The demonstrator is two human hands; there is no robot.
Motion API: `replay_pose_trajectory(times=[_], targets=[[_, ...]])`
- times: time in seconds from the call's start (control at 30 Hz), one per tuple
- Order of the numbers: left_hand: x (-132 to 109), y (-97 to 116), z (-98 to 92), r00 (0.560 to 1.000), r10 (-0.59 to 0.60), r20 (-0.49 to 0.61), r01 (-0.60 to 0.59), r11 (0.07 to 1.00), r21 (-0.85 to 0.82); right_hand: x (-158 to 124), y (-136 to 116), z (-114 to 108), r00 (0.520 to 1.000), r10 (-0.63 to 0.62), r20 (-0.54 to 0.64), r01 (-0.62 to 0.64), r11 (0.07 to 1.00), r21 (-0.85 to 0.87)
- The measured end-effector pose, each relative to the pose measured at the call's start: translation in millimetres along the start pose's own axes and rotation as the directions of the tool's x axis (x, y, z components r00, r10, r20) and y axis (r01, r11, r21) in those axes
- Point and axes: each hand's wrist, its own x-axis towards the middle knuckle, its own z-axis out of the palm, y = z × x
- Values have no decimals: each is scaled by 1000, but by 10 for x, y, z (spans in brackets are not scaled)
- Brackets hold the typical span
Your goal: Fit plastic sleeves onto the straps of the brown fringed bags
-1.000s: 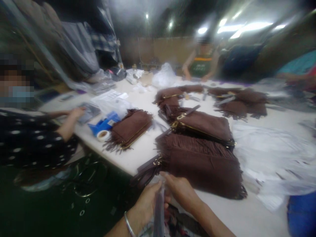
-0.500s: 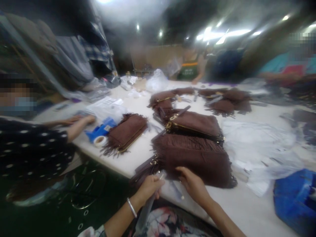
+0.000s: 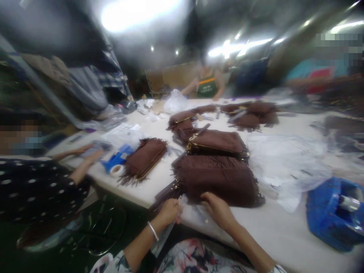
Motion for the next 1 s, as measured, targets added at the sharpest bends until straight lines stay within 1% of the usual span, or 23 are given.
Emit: replay_pose_trajectory(times=[0.13,0.2,0.27,0.33,0.4,0.47,0.5,0.57,0.7,0.73,0.77,0.83,0.87,0.9,0.93,1.0], targets=[[29,-38,20,999,19,-38,-17,998,53,-258,-101,97,991,128,-27,-130,989,-70],[13,-36,24,997,34,-63,-28,995,93,-372,-165,164,987,156,-35,-159,981,-113],[-40,-18,16,994,62,-93,-49,989,139,-442,-228,228,988,150,-38,-154,977,-148],[-126,-1,2,976,142,-163,-109,975,194,-471,-278,284,987,155,-41,-160,973,-169],[-224,-1,-6,927,272,-256,-209,946,250,-473,-307,327,982,185,-46,-190,967,-170],[-315,-12,-2,872,383,-304,-299,910,286,-466,-310,355,973,227,-39,-230,963,-143],[-353,-16,5,860,410,-304,-327,900,289,-460,-303,362,969,247,-31,-249,961,-120],[-419,-6,27,862,417,-290,-348,901,260,-446,-275,366,960,281,-13,-281,958,-58],[-488,65,132,848,432,-308,-394,901,180,-411,-204,366,945,327,7,-325,938,124],[-483,78,178,858,419,-297,-388,908,158,-407,-193,374,943,333,17,-330,926,185],[-466,84,232,890,368,-268,-348,930,122,-407,-188,389,940,338,33,-335,907,253],[-404,75,353,970,177,-165,-175,984,27,-420,-194,437,933,350,82,-352,846,401],[-366,63,413,993,68,-98,-70,997,-20,-434,-206,469,925,364,110,-370,800,472],[-331,48,466,999,-25,-34,22,997,-71,-453,-222,501,915,378,141,-391,748,536],[-302,33,511,996,-84,18,85,988,-126,-475,-240,530,904,391,172,-412,693,592],[-278,1,566,990,-115,80,131,959,-253,-521,-277,567,892,391,226,-434,599,673]])
